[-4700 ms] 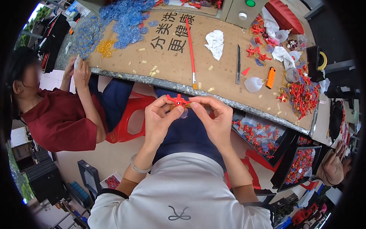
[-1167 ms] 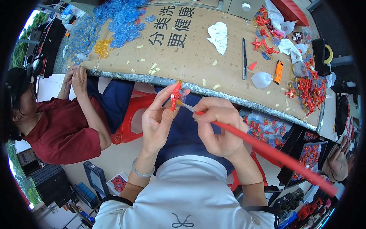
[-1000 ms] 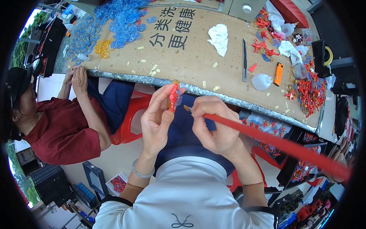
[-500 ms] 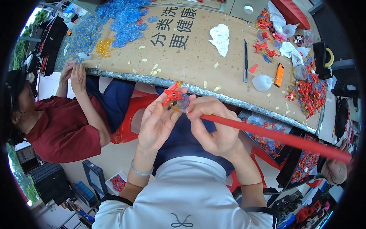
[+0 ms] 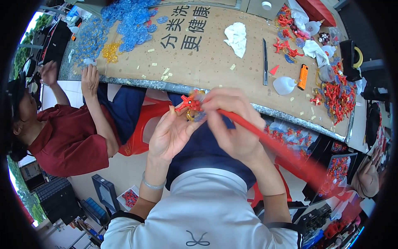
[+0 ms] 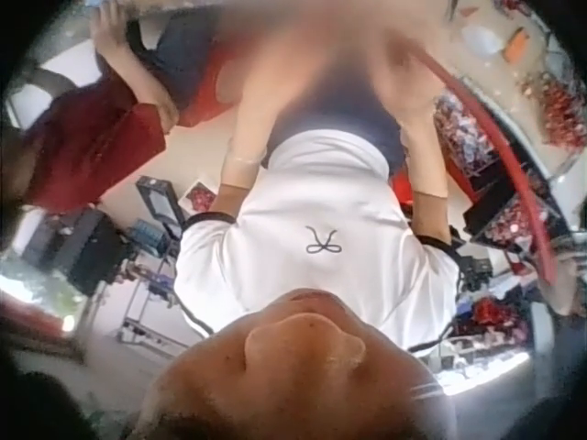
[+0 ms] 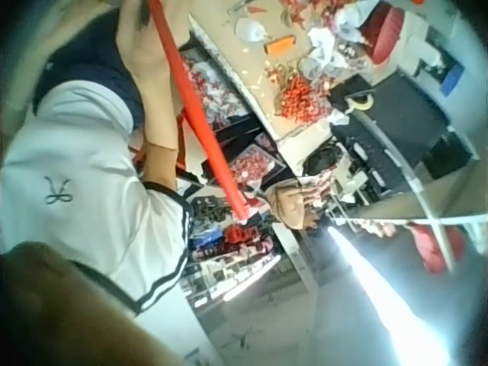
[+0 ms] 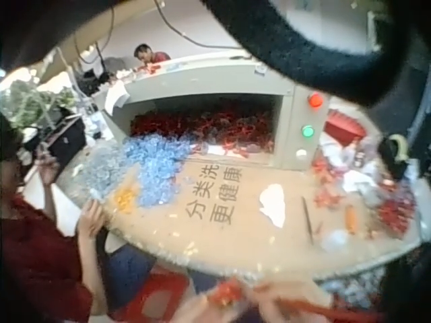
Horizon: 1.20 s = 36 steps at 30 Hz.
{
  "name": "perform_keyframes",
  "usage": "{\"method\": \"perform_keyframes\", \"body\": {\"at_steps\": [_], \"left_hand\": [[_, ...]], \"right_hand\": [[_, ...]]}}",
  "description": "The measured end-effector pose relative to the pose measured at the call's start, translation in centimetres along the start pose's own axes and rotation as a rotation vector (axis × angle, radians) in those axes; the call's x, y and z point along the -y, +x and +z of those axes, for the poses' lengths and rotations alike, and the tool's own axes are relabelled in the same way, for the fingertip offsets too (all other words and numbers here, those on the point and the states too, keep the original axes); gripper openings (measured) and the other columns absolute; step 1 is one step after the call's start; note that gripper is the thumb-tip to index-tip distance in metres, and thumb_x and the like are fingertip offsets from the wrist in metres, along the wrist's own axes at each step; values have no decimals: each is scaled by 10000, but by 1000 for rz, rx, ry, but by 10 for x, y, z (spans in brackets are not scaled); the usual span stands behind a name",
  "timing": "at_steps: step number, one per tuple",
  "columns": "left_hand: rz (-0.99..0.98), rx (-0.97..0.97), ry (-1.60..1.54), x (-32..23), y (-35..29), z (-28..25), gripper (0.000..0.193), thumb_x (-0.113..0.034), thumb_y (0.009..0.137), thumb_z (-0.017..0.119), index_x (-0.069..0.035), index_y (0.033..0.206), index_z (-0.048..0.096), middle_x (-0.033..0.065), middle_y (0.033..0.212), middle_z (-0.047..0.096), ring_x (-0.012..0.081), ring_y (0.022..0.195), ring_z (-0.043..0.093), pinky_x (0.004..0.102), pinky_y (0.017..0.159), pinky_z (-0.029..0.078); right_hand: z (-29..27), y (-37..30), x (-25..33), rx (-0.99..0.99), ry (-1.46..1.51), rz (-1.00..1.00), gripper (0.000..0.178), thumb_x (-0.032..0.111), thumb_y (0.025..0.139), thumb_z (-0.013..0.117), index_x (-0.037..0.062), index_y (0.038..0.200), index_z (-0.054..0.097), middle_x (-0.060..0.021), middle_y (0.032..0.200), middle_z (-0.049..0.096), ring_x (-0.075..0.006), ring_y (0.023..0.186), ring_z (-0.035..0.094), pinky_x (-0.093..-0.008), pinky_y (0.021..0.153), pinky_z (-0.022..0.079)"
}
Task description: The person assembles toy figurines by applying glue from a bottle and with a paintbrush, then attaching pieces together by hand.
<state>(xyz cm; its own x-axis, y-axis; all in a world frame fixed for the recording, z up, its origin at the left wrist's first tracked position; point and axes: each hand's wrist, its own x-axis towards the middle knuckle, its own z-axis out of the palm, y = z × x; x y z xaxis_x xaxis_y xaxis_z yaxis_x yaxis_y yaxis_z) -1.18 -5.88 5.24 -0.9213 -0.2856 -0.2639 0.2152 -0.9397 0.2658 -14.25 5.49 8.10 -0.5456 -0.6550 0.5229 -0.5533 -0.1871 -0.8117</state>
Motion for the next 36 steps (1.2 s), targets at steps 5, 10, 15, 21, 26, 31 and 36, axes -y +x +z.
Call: {"method": "perform_keyframes", "body": {"at_steps": [5,10,15,21,26,31,36], "left_hand": [[-57,-7,85,-3,-1,-2,621,-349,1013,364,100,1411,204,310,1407,326,488,1297,345,470,1091,368],[-119,45,182,-7,-2,-1,656,-406,1016,308,124,1393,223,347,1373,345,508,1254,393,460,1069,396],[-134,23,207,-5,-1,6,656,-419,1019,278,122,1387,247,343,1367,357,511,1236,412,451,1048,423],[-148,7,215,-5,3,1,655,-433,1018,262,113,1380,279,334,1327,413,515,1196,453,443,1017,454],[-158,3,230,-2,7,4,662,-448,1018,238,112,1362,313,328,1293,452,515,1162,485,444,992,476],[-143,51,247,0,10,-3,665,-451,1018,222,117,1348,327,319,1275,472,487,1115,536,429,939,518],[-31,59,262,-5,2,1,590,-372,1018,322,130,1327,351,318,1259,487,438,1091,573,395,918,540]], "right_hand": [[2,17,-16,-151,-118,243,210,-66,827,577,-19,1032,566,-144,826,613,-207,678,627,-304,604,488],[-2,19,-65,196,-527,426,308,-10,792,563,-62,1096,567,-269,693,577,-437,685,597,-471,646,476],[-2,23,-92,144,-625,365,416,48,800,641,-33,1202,568,-209,688,593,-330,589,603,-403,570,461],[-9,18,-38,-32,-349,337,246,29,855,593,-30,1089,638,-178,831,623,-279,653,609,-344,605,479],[-14,7,-25,113,-47,468,175,44,857,612,-27,1007,666,-134,829,635,-217,678,614,-302,617,479],[7,22,-69,7,-340,454,293,81,818,674,-49,1074,616,-173,865,646,-252,744,652,-327,660,509],[44,44,-109,-85,-611,315,463,105,755,741,-84,1137,560,-227,847,647,-322,732,659,-392,680,514]]}}
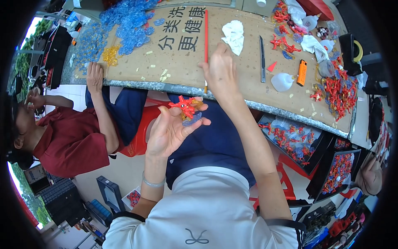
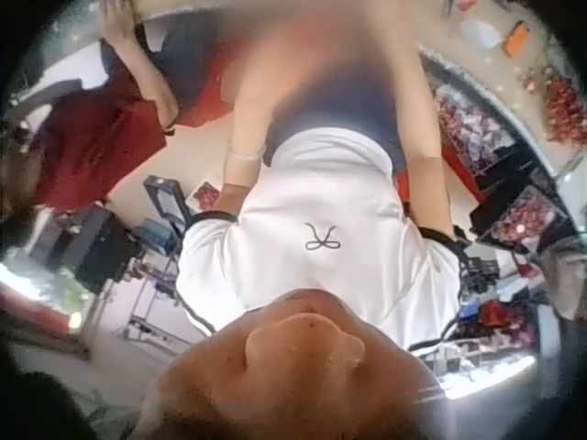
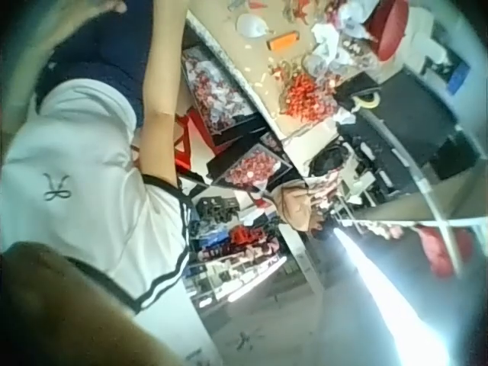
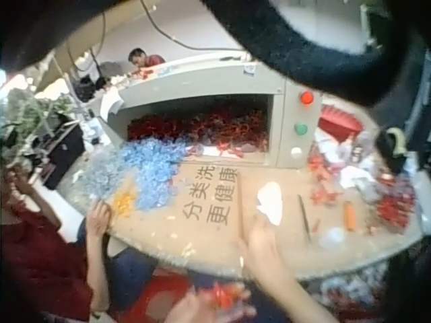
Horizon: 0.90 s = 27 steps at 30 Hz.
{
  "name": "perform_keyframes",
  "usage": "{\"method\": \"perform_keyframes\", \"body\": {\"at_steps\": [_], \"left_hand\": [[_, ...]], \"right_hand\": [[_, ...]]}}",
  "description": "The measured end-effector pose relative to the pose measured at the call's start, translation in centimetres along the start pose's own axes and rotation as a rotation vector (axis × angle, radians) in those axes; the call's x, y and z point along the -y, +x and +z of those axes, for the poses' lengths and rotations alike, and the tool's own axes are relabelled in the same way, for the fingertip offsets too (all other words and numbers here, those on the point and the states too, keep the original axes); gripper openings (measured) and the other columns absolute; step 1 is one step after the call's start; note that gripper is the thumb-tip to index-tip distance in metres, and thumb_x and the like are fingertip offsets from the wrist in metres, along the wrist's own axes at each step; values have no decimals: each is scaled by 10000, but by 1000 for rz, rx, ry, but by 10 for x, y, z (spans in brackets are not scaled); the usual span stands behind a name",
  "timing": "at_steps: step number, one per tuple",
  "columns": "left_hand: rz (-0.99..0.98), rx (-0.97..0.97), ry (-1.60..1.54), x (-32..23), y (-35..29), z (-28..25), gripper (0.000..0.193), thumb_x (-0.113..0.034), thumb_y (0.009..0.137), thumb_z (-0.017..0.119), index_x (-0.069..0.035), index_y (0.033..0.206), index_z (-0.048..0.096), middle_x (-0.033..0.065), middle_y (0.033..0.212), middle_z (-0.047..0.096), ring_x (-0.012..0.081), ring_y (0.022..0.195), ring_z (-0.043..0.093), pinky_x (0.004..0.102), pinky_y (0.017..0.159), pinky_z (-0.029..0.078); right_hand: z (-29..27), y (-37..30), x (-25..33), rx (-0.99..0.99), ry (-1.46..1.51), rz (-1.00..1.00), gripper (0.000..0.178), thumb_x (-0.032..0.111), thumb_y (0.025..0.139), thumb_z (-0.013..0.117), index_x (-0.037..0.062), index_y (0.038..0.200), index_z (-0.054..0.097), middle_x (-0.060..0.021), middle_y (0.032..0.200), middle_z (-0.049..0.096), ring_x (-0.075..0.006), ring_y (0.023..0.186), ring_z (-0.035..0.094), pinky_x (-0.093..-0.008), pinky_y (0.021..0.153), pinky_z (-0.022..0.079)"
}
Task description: The person assembles toy figurines by applying glue from a bottle and with a paintbrush, then attaching pieces together by hand.
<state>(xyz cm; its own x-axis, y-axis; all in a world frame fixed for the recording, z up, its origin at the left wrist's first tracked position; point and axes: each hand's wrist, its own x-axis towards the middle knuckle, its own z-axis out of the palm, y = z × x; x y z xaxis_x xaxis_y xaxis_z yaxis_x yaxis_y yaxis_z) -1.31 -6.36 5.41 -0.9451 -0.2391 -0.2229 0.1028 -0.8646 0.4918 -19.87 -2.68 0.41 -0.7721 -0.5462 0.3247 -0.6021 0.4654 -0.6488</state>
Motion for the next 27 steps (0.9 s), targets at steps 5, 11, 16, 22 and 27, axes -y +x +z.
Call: {"method": "perform_keyframes", "body": {"at_steps": [5,11,16,22,27], "left_hand": [[-4,-48,152,-11,-7,-4,424,-147,984,461,148,1283,407,316,1253,492,417,1081,586,374,920,544],[73,-126,29,-6,-6,-18,335,-16,922,483,136,1221,494,273,1264,516,398,1053,607,420,919,524],[172,-193,143,-4,-9,-35,311,-4,904,493,146,1174,527,261,1289,504,376,1081,600,436,924,528],[72,-142,217,5,9,-13,408,-30,897,538,147,1252,442,276,1258,519,354,1071,606,345,898,554],[41,-140,216,13,18,3,390,-30,913,447,118,1274,442,263,1111,603,310,922,662,318,790,568]], "right_hand": [[-11,10,3,204,-53,138,424,89,731,697,-112,1086,582,-194,783,654,-283,687,654,-369,648,513],[-84,-7,25,115,299,246,181,18,790,627,-71,948,617,-108,736,629,-148,606,605,-261,584,477],[-170,-30,1,-433,347,-32,104,-9,849,644,-23,953,644,-61,843,643,-98,754,598,-230,664,479],[-282,-2,-132,-747,-230,38,156,104,868,656,-23,952,693,-98,837,691,-147,780,653,-280,699,503],[-274,28,-199,-534,-424,96,173,149,824,686,8,921,707,-157,839,689,-259,748,665,-358,704,502]]}}
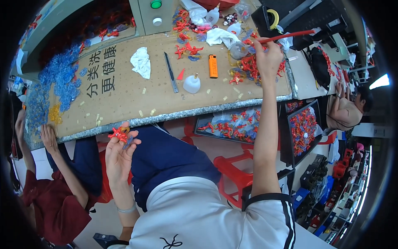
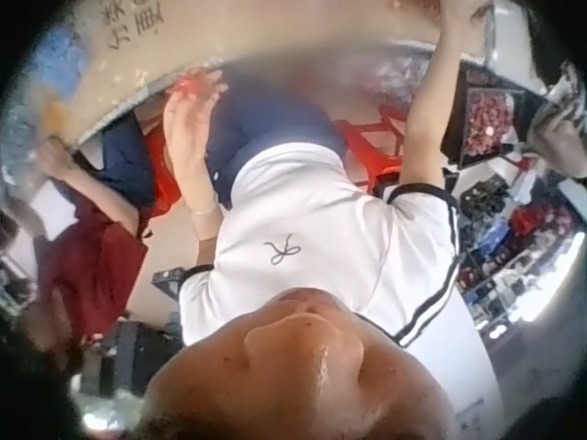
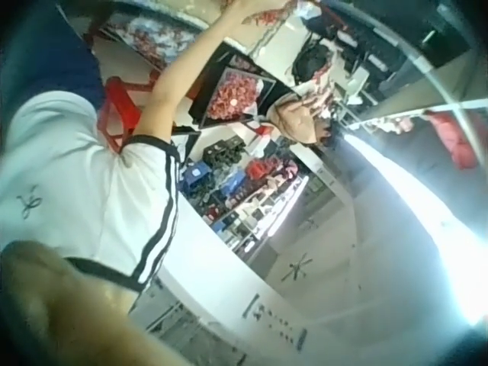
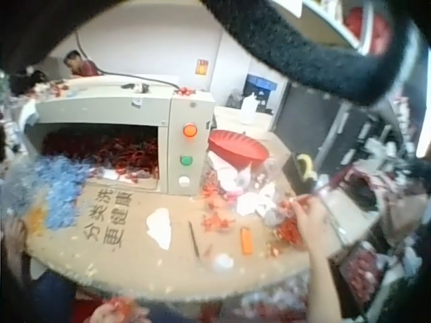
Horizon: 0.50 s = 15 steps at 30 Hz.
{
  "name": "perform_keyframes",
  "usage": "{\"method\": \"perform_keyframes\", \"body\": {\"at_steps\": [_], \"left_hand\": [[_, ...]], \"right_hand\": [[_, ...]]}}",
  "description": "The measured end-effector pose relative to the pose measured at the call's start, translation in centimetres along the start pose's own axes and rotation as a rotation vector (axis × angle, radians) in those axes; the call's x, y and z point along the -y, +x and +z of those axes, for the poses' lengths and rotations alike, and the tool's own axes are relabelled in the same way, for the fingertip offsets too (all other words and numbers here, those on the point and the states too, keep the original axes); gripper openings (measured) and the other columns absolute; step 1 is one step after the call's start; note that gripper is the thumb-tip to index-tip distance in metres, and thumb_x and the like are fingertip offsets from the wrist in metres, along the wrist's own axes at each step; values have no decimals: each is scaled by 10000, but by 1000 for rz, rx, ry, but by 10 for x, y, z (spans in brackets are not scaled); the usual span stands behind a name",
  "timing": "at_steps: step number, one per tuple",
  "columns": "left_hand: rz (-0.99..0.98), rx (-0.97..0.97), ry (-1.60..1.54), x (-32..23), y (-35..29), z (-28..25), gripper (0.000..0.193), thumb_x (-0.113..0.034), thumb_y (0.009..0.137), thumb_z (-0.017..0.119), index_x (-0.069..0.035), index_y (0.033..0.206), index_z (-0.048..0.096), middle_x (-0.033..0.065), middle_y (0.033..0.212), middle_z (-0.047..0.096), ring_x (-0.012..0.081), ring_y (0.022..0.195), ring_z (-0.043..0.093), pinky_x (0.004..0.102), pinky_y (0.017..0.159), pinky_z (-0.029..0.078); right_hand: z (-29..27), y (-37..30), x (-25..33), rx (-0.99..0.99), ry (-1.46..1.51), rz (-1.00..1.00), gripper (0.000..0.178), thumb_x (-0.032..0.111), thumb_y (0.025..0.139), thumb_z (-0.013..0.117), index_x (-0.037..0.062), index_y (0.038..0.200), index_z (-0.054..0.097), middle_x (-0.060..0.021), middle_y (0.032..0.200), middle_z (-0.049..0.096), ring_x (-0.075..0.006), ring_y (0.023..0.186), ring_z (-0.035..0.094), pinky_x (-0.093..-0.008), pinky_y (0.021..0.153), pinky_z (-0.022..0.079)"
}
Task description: The person assembles toy figurines by applying glue from a bottle and with a paintbrush, then attaching pieces together by hand.
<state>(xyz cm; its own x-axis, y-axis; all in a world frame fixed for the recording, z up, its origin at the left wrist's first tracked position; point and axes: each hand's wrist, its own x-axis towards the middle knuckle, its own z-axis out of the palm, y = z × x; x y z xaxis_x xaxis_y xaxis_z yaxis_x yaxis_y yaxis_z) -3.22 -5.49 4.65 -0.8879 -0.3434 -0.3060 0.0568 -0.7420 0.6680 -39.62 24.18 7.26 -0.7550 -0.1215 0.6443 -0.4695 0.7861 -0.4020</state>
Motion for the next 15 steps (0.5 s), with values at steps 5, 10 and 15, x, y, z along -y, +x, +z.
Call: {"method": "perform_keyframes", "body": {"at_steps": [5,10,15], "left_hand": [[-29,-98,59,6,-6,9,476,-207,952,481,-25,1382,383,132,888,588,190,734,589,266,630,488],[-25,22,11,11,-1,11,522,-369,1031,281,-46,1442,290,153,879,582,175,623,569,218,503,381],[-46,58,33,5,-6,2,587,-417,1035,220,16,1423,296,151,870,582,151,600,557,209,483,375]], "right_hand": [[33,-5,-10,145,-141,-121,179,200,843,665,30,893,689,-181,812,667,-297,784,648,-394,710,483],[-32,-17,66,-146,535,-16,168,83,940,569,-45,1030,630,-153,967,677,-197,858,660,-291,795,528],[-53,-80,184,451,1172,-138,104,-15,936,449,-31,1024,502,-247,949,621,-261,771,653,-351,729,556]]}}
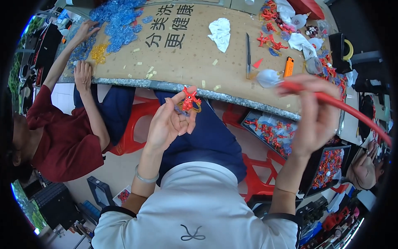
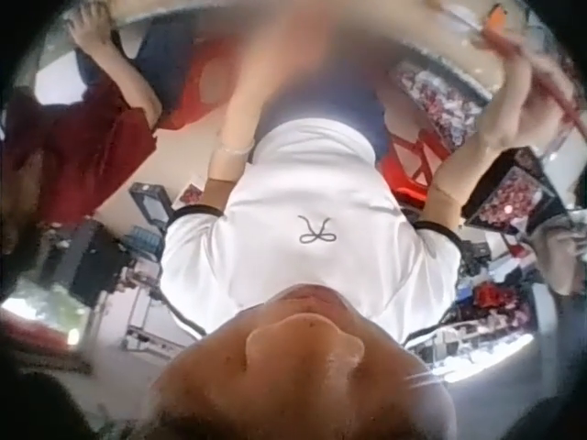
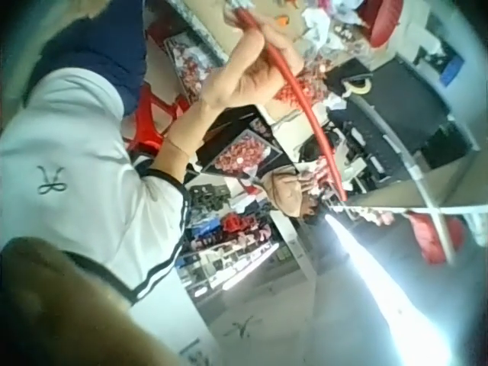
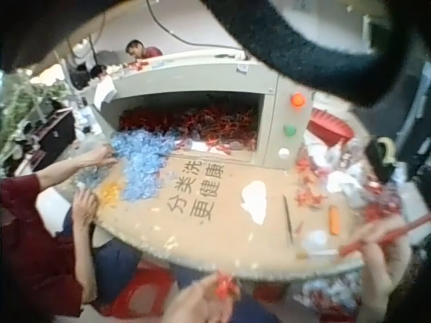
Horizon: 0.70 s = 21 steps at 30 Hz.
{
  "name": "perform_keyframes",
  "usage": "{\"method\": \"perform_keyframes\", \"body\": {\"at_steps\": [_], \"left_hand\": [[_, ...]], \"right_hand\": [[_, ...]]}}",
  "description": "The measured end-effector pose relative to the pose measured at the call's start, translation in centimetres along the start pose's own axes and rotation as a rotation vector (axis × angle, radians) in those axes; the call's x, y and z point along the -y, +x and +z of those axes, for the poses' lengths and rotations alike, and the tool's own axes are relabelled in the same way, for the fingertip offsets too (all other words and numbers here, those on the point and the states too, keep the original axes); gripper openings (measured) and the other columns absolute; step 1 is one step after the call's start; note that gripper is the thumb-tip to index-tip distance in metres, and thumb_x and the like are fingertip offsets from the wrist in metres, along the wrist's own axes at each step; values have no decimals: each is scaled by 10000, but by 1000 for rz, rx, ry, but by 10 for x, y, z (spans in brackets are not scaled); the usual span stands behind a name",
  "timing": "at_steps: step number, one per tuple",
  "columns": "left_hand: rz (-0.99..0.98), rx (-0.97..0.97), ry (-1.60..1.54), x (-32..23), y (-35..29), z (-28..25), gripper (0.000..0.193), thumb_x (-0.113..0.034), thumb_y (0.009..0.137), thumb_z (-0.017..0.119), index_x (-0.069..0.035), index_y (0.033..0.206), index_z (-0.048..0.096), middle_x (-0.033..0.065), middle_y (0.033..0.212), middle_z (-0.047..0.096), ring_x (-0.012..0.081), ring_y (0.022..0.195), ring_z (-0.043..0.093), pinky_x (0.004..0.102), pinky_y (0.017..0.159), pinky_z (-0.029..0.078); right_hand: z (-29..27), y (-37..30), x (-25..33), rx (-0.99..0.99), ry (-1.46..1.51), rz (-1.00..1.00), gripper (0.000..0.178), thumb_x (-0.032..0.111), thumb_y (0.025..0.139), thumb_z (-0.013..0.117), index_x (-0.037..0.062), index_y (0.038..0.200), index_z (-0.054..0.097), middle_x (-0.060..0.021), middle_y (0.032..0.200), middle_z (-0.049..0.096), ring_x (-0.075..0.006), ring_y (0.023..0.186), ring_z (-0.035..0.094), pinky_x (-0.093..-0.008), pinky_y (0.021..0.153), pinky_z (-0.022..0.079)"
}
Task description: The person assembles toy figurines by applying glue from a bottle and with a paintbrush, then attaching pieces together by hand.
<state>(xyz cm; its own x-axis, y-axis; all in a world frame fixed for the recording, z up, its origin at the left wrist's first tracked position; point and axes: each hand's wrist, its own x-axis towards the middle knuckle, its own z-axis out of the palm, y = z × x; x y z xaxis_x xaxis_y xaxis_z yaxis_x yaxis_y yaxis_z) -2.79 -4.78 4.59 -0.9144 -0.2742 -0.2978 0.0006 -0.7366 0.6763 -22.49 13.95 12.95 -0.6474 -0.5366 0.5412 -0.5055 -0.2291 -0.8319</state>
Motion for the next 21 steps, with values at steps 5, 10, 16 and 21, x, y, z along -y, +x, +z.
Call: {"method": "perform_keyframes", "body": {"at_steps": [5,10,16,21], "left_hand": [[-146,20,77,-5,-2,-11,660,-483,1018,251,89,1299,426,112,776,580,132,540,540,198,432,373],[-208,-10,80,-12,-6,-9,667,-492,1010,282,109,1233,466,101,718,580,120,494,517,185,405,353],[-254,-28,20,-13,-7,-13,661,-503,1003,296,107,1155,502,100,706,577,113,482,502,185,389,333],[-316,0,-50,-12,-5,-14,668,-515,996,297,105,1133,504,102,704,571,116,475,497,185,381,327]], "right_hand": [[61,-15,-10,279,168,301,86,-50,888,542,-57,972,556,-151,924,635,-187,786,669,-283,704,547],[84,-7,-11,397,119,329,62,-10,881,590,-62,915,595,-109,864,644,-157,697,674,-265,619,536],[96,0,-23,410,-238,-30,109,37,863,643,-47,913,593,-109,785,655,-172,661,674,-272,592,524],[92,2,-12,442,70,337,109,42,872,629,-50,917,593,-119,772,659,-178,677,681,-267,617,530]]}}
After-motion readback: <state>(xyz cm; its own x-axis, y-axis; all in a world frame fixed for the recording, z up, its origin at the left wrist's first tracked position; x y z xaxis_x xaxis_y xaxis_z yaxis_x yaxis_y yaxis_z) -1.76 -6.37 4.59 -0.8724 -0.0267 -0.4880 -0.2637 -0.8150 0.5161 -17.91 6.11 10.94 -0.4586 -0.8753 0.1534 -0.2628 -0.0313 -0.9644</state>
